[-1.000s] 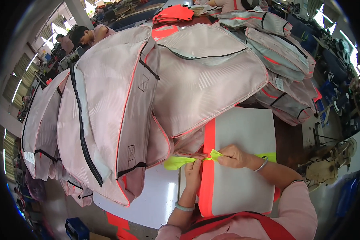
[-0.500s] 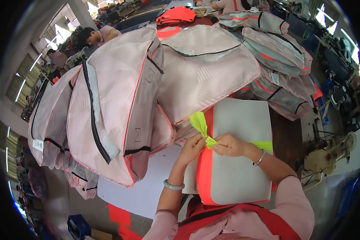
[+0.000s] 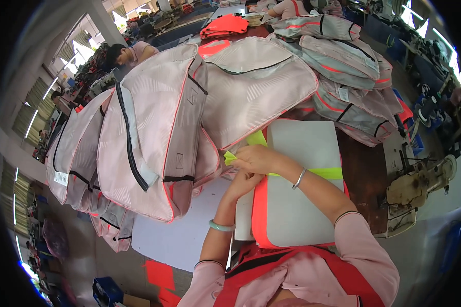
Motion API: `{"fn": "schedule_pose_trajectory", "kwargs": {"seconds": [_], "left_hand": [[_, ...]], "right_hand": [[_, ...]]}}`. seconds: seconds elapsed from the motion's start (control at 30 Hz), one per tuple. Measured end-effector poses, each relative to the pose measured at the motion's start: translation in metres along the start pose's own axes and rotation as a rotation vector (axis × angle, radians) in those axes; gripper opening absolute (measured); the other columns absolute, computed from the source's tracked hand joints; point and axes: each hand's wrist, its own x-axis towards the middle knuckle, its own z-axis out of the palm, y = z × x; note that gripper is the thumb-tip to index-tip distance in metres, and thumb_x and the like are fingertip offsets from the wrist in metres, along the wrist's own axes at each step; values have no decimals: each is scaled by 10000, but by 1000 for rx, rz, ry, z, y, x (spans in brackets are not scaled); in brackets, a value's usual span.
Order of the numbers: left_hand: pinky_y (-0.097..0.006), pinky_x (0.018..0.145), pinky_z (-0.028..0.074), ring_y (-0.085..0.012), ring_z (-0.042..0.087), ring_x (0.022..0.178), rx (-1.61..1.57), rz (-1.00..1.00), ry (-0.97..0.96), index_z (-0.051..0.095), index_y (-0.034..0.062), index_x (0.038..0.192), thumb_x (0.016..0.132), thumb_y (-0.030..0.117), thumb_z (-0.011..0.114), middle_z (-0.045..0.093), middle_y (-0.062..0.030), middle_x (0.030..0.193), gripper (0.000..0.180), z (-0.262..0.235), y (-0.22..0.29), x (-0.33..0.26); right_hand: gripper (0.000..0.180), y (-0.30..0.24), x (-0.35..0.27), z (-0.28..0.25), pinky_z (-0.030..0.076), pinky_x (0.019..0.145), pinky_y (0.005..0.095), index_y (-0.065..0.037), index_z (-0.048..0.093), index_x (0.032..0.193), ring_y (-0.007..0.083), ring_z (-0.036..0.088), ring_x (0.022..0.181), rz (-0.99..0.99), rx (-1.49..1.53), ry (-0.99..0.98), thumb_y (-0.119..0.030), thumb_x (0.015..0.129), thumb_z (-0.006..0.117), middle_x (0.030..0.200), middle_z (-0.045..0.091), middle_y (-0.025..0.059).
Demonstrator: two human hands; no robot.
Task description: The person is sorting and bundling fabric panels, aligning them on a template before tying them together with a strap.
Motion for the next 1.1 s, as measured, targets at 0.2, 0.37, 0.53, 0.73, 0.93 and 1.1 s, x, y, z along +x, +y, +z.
{"fn": "schedule_pose_trajectory", "kwargs": {"seconds": [0.2,0.37,0.53,0.73,0.93,1.1], "left_hand": [[-209,496,323,-39,431,544,-30,-84,30,632,63,768,958,264,543,540,48,639,290,-7,-13,-2],[-201,491,311,-38,431,532,-20,-178,-16,655,53,786,958,340,542,531,40,608,354,-10,-5,1],[-193,508,323,-52,460,561,-105,-231,-7,677,48,838,953,367,543,573,13,650,365,-10,2,-1],[-205,548,396,-74,532,611,-297,-313,42,683,40,915,925,277,602,639,-1,735,250,-8,14,-2],[-243,697,487,-114,617,793,-563,-357,3,643,7,1056,879,99,638,664,-47,903,199,-18,-2,-5],[-230,712,470,-115,605,810,-643,-324,-23,628,23,1030,852,17,612,648,-37,910,179,-14,-1,-7]], "right_hand": [[320,-1,-22,-12,461,736,387,-34,618,884,309,584,797,44,40,14,-345,887,543,927,617,122],[232,12,-67,-20,471,723,383,-78,616,916,280,590,803,-147,-291,83,-301,858,593,919,613,87],[179,15,-68,-17,480,681,399,-96,621,877,288,609,767,88,-348,88,-269,869,576,817,609,97],[177,-5,-71,-18,487,648,422,-79,608,847,303,626,763,165,-245,84,-218,889,506,845,649,99],[196,-34,-81,15,513,612,436,-36,599,918,307,643,698,57,-339,87,-161,883,451,843,652,157],[221,-39,-88,19,504,547,437,-4,592,932,292,650,661,121,-500,-19,-168,875,456,765,637,200]]}}
